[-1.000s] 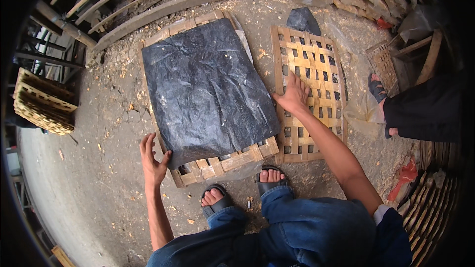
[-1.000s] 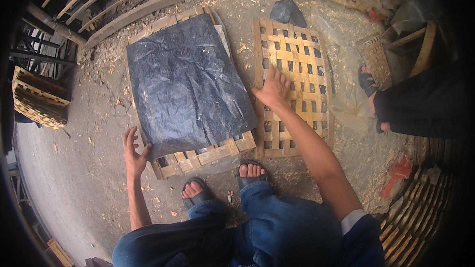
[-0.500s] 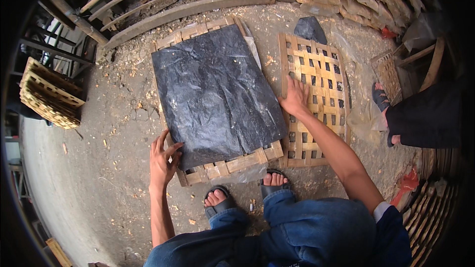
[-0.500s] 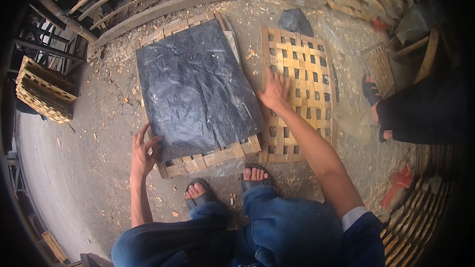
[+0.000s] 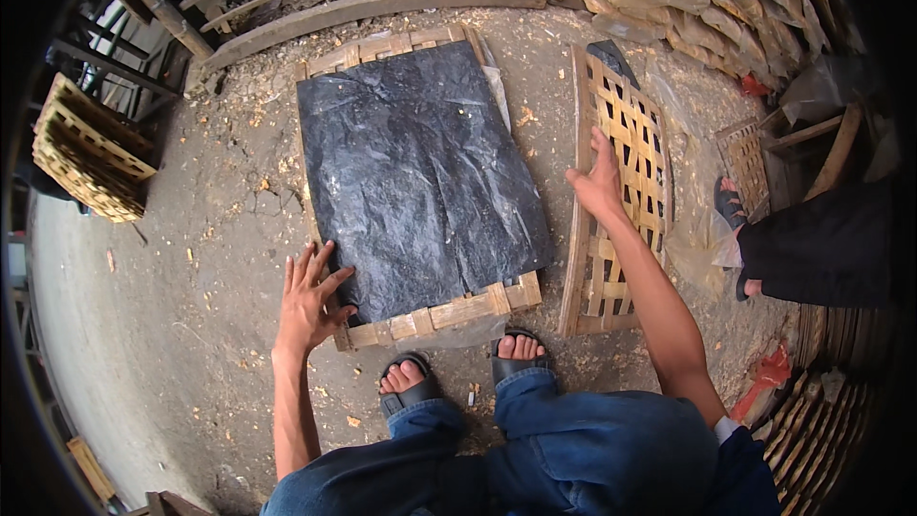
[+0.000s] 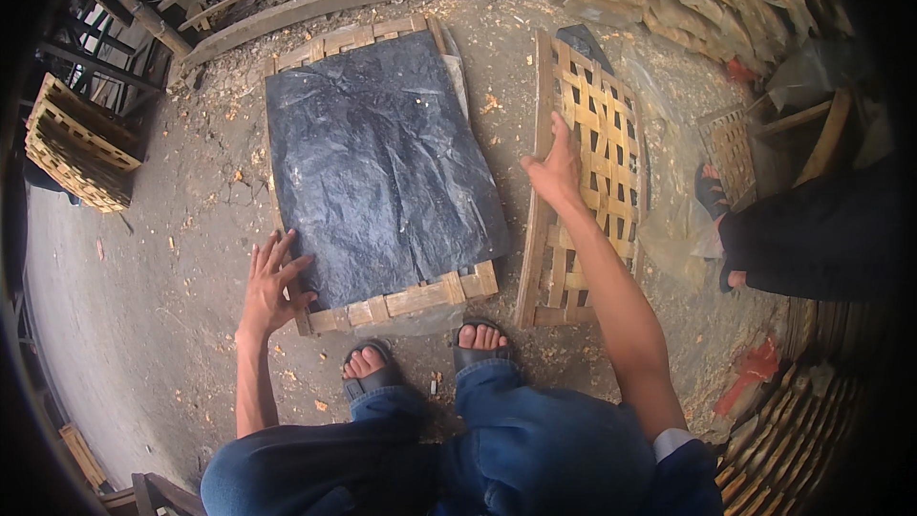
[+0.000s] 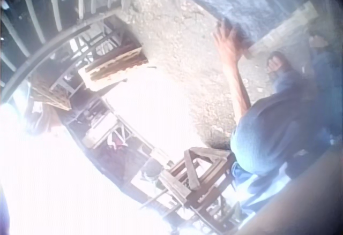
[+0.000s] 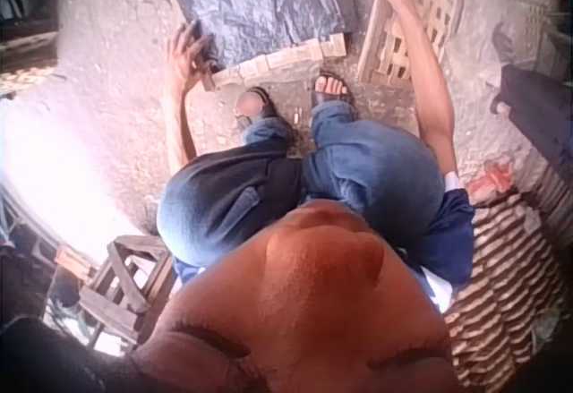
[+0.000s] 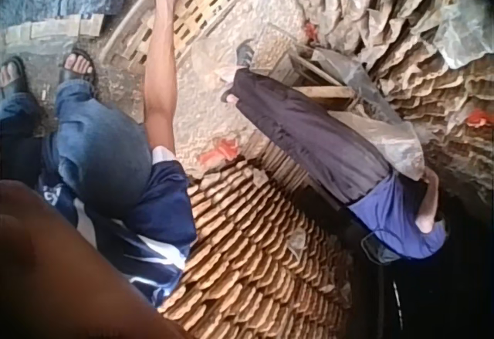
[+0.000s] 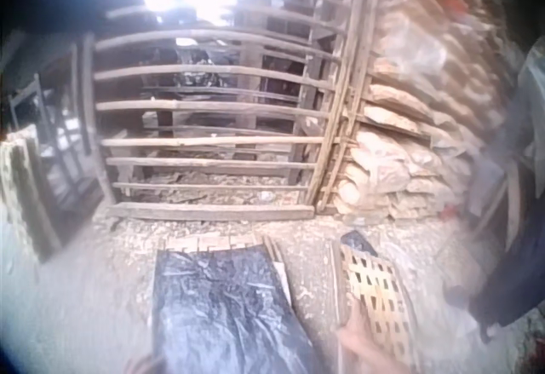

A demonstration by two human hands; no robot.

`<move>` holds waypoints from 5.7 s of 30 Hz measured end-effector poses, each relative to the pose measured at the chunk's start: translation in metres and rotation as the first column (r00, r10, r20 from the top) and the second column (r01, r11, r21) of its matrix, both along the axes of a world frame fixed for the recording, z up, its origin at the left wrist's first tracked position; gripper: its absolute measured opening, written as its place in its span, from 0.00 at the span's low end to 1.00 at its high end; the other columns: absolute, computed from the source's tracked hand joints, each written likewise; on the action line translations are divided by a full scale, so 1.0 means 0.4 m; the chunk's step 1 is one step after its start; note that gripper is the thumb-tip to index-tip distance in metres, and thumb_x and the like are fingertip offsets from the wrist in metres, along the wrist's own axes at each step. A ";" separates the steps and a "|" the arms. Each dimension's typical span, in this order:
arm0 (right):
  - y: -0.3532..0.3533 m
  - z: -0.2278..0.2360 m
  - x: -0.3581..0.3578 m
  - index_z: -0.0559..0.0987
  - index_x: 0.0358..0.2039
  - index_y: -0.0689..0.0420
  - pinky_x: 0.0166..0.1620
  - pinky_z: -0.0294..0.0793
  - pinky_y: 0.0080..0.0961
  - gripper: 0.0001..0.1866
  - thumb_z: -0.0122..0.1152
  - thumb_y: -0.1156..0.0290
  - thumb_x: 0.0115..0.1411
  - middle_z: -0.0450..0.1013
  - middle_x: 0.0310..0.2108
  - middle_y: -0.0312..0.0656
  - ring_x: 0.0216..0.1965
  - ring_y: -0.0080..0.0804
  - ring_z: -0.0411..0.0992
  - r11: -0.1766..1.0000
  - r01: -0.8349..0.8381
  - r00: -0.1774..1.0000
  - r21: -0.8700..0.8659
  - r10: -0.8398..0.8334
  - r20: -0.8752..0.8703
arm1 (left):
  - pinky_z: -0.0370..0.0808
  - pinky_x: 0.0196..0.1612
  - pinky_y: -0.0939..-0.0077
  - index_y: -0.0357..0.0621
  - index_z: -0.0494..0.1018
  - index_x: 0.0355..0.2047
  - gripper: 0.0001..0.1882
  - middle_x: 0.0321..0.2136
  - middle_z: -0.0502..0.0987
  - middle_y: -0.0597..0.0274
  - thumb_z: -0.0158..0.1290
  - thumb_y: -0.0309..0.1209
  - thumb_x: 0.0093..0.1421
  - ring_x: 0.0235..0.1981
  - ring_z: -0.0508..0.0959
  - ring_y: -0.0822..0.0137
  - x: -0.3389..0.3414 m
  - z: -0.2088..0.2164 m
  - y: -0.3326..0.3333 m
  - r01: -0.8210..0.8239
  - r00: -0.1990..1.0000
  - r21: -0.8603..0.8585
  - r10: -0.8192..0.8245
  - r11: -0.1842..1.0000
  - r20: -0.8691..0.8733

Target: The person sits on the floor and handles a rectangular wooden lattice frame. They place a black plastic sheet over the lattice, smooth it, and then place another lattice frame on top. The person repeatedly lifts and adjusts the frames and the sheet.

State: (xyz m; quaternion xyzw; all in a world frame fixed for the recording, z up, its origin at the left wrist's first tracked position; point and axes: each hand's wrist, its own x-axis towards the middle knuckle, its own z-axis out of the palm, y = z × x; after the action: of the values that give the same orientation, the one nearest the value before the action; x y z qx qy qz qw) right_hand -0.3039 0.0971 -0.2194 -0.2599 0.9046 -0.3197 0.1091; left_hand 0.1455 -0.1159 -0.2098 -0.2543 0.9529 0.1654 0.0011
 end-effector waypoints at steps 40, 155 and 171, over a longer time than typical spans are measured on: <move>0.114 0.512 -0.234 0.68 0.66 0.61 0.51 0.74 0.22 0.31 0.56 0.75 0.60 0.76 0.51 0.41 0.45 0.23 0.76 0.966 -0.093 0.967 -0.241 0.145 0.209 | 0.78 0.35 0.70 0.37 0.79 0.41 0.20 0.31 0.83 0.58 0.68 0.40 0.58 0.31 0.82 0.68 -0.029 -0.110 -0.070 -0.648 0.618 0.442 0.768 0.620 -0.171; -0.224 0.047 0.512 0.86 0.34 0.50 0.53 0.63 0.36 0.09 0.65 0.67 0.51 0.68 0.30 0.32 0.40 0.29 0.69 0.198 -0.980 0.174 0.011 0.884 -0.435 | 0.77 0.45 0.68 0.42 0.56 0.69 0.45 0.52 0.73 0.54 0.66 0.42 0.58 0.43 0.77 0.65 -0.228 0.045 0.002 -0.221 0.784 0.822 0.597 0.525 -0.170; -0.107 -0.015 0.154 0.74 0.55 0.58 0.61 0.66 0.40 0.21 0.63 0.68 0.63 0.69 0.54 0.49 0.58 0.46 0.67 0.946 -0.131 0.991 -0.296 0.114 -0.075 | 0.78 0.36 0.70 0.44 0.66 0.62 0.28 0.29 0.79 0.55 0.58 0.25 0.60 0.30 0.82 0.65 -0.285 -0.048 0.043 -0.234 0.839 0.645 0.487 0.727 -0.244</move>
State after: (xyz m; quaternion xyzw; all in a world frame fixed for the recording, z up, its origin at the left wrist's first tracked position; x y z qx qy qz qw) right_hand -0.2424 0.0544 -0.2254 -0.3381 0.8304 -0.4385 0.0621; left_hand 0.0313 -0.0988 -0.2289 -0.3861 0.7625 0.4983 -0.1459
